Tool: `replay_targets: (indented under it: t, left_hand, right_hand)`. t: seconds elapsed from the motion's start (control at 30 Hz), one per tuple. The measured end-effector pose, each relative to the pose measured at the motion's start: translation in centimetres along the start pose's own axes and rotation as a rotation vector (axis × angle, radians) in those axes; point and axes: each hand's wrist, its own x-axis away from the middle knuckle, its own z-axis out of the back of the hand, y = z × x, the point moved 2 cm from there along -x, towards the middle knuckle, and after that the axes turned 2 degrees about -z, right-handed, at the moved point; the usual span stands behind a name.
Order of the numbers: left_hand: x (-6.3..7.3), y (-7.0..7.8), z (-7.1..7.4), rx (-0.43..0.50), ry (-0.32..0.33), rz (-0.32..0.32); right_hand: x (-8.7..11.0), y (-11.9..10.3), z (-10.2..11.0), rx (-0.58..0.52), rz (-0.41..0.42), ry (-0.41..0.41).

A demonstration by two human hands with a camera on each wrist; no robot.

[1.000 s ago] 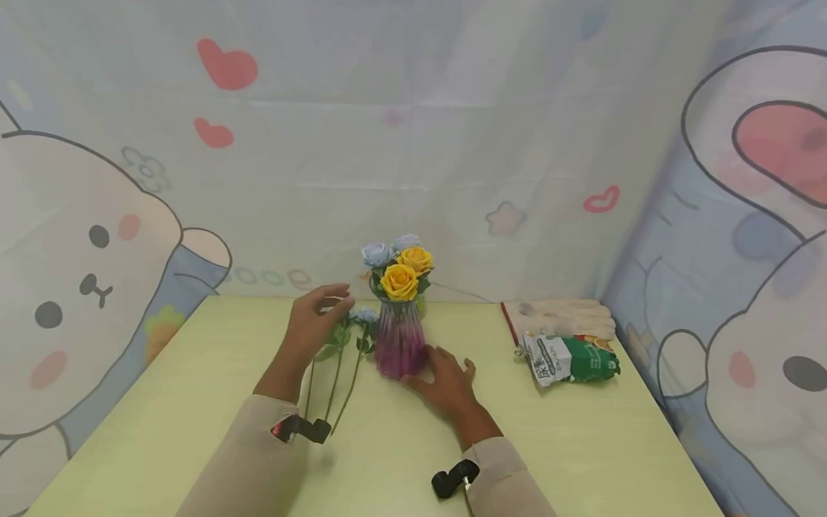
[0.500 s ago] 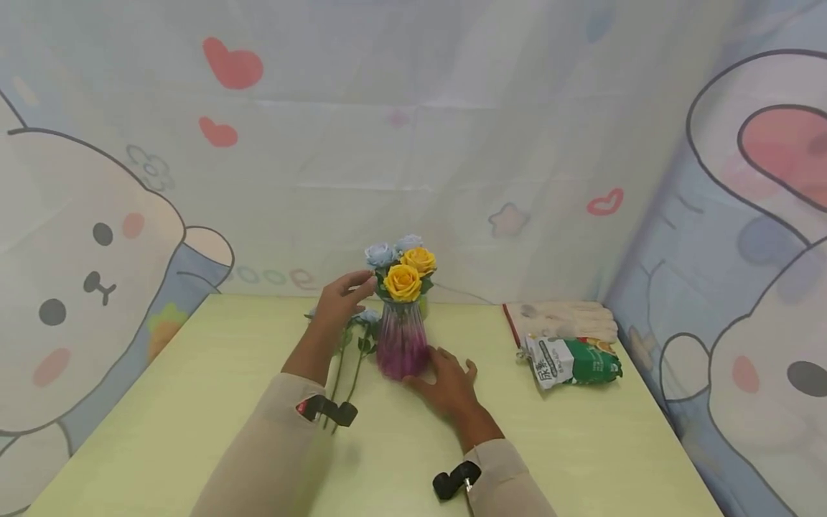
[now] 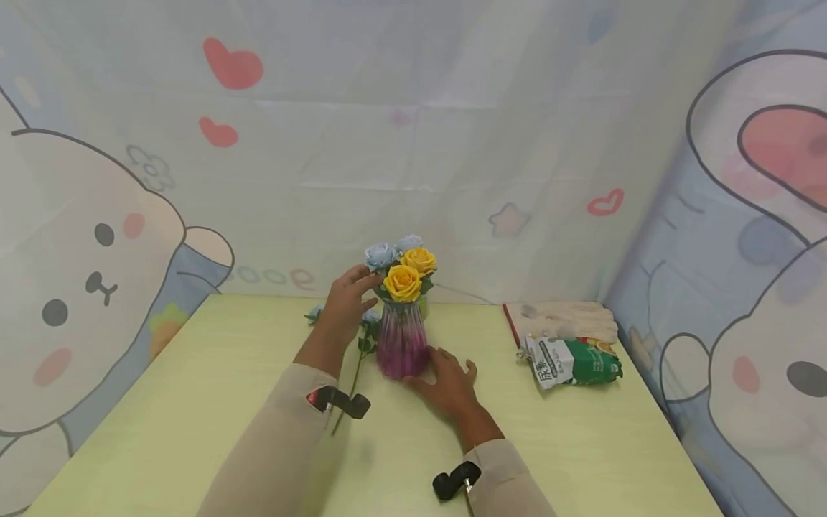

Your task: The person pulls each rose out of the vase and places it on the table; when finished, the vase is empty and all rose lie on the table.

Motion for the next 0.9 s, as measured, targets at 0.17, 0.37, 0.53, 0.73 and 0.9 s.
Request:
replay_targets:
  t: [0.17,0.37,0.53,0.73,0.9]
  left_hand:
    - [0.0,0.3,-0.4,-0.051,0.073,-0.021]
    - [-0.1,0.8,-0.8,-0.105,0.186,-0.076]
    - [0.1,1.2,-1.1,-0.169,0.281,-0.215]
    - [0.5,2.1,-0.7,-0.264,0.357,-0.426]
    - [0.7,3.1,-0.2,-0.211,0.305,-0.451]
  right_hand:
    - [0.1,-0.1,0.0,0.007,0.001,-0.003]
    - [0.0,0.0,-0.1,0.008,0.001,-0.006]
    - [-0.1,0.2,0.0,0.010,0.002,-0.010]
    - [-0.1,0.2,0.0,0.017,-0.004,-0.010]
    - [0.0,0.0,0.2,0.006,-0.004,-0.010]
